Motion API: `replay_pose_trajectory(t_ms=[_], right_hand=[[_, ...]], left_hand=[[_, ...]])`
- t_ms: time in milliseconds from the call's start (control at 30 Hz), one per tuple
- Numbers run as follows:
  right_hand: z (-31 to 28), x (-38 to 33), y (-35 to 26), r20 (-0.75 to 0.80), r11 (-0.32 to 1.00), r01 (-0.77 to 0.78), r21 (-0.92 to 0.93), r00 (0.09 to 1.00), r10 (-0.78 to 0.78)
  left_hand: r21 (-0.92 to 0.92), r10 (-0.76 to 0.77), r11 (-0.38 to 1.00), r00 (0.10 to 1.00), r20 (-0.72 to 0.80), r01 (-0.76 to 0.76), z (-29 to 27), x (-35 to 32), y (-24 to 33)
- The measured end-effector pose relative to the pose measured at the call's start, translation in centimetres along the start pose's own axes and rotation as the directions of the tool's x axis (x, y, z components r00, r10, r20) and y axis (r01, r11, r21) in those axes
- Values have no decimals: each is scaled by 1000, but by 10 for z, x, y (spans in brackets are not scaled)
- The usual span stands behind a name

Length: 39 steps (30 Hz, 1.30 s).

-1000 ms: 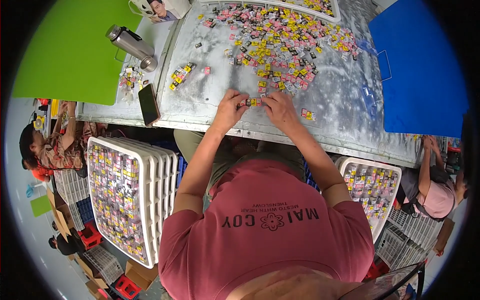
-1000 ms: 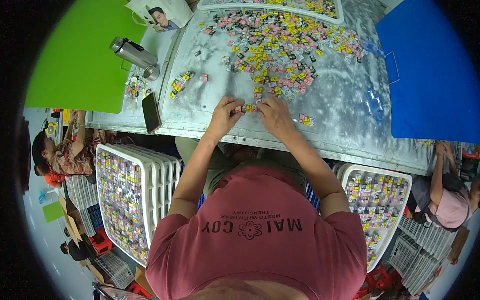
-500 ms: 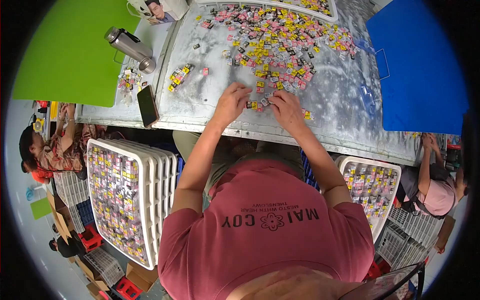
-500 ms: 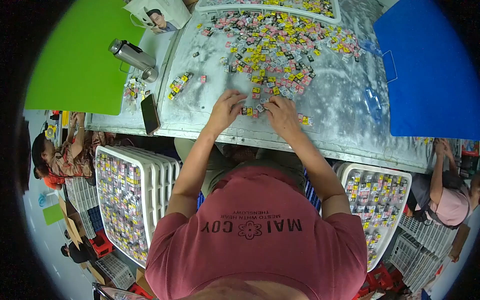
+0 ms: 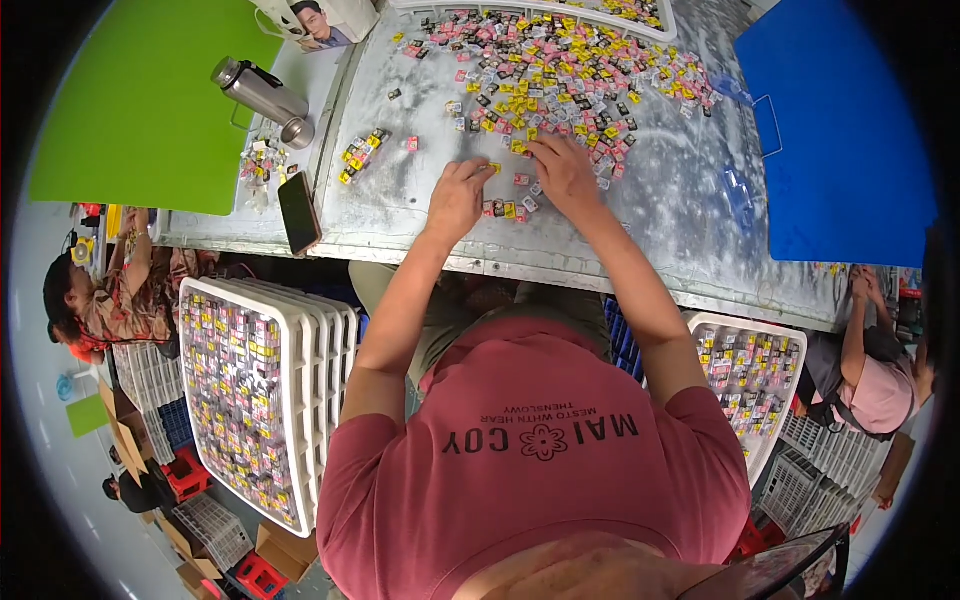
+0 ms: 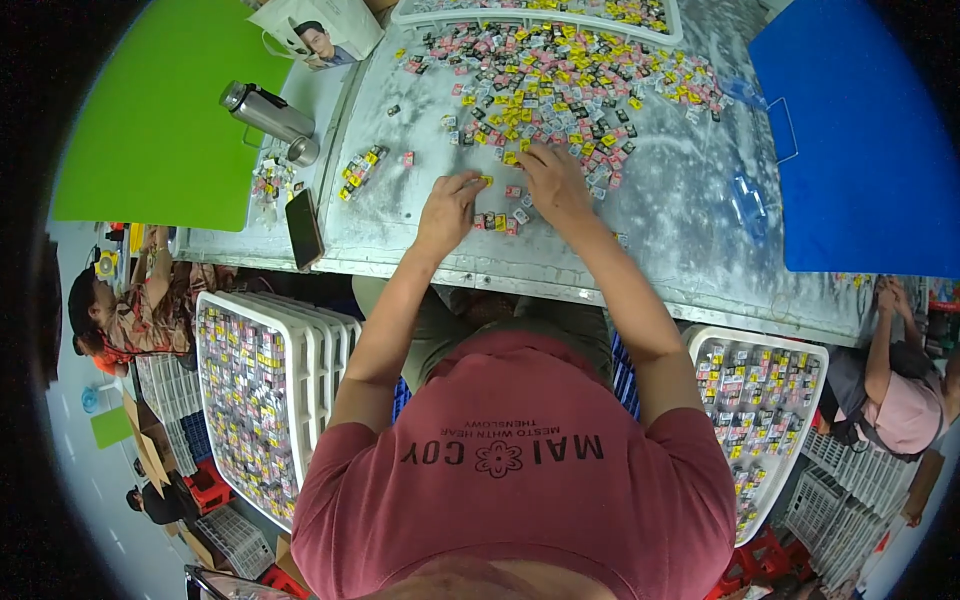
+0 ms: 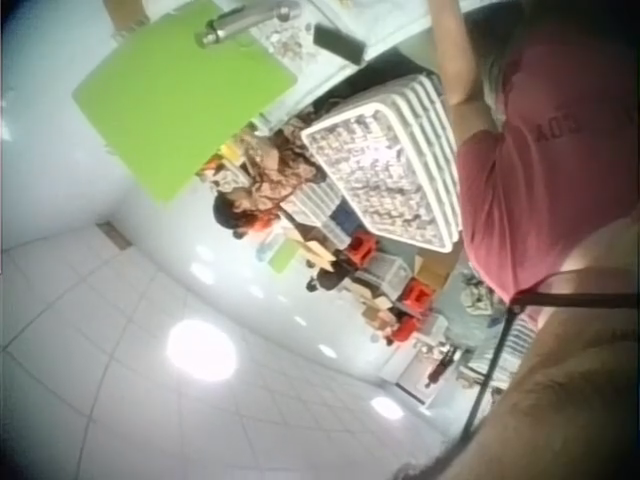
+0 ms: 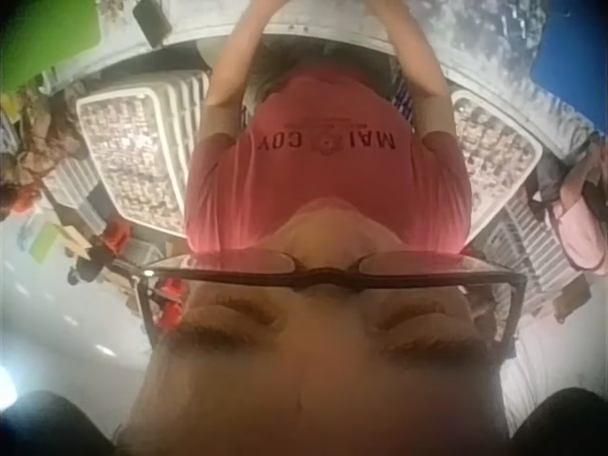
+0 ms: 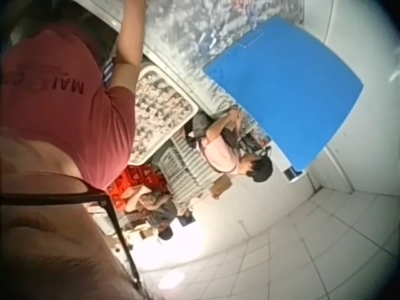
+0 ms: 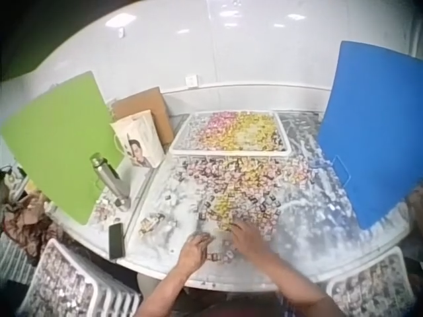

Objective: Arranging and sorting small colorful toy components into rows on a workbench in a factory setting.

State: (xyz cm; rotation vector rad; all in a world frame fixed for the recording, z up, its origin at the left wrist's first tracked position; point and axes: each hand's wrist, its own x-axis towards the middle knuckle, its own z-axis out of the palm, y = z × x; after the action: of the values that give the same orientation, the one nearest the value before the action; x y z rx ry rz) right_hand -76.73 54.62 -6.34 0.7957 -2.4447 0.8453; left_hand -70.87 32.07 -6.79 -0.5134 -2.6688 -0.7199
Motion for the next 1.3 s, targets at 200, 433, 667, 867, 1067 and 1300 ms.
replay_pose_trajectory(t_ms=[200,433,667,867,1067,1300], right_hand=[[10,10,6,-65,997,53,49,997,-50],[-28,-62,-31,180,884,-429,185,899,398],[-39,-68,-38,174,949,-299,-97,934,312],[-28,-53,-41,217,981,-10,193,976,-32],[-26,-53,-37,336,987,-57,147,942,4],[-42,-58,-24,372,962,-176,207,924,89]], left_hand=[[0,-96,995,995,1,96,-12,-20,-3],[-129,-221,966,975,38,224,-21,-43,4],[-199,-144,969,989,22,146,-27,-38,4],[-351,-182,909,971,155,226,-22,-39,3],[-378,-174,896,967,184,233,-20,-43,8],[-311,-193,915,954,228,259,-19,-35,14]])
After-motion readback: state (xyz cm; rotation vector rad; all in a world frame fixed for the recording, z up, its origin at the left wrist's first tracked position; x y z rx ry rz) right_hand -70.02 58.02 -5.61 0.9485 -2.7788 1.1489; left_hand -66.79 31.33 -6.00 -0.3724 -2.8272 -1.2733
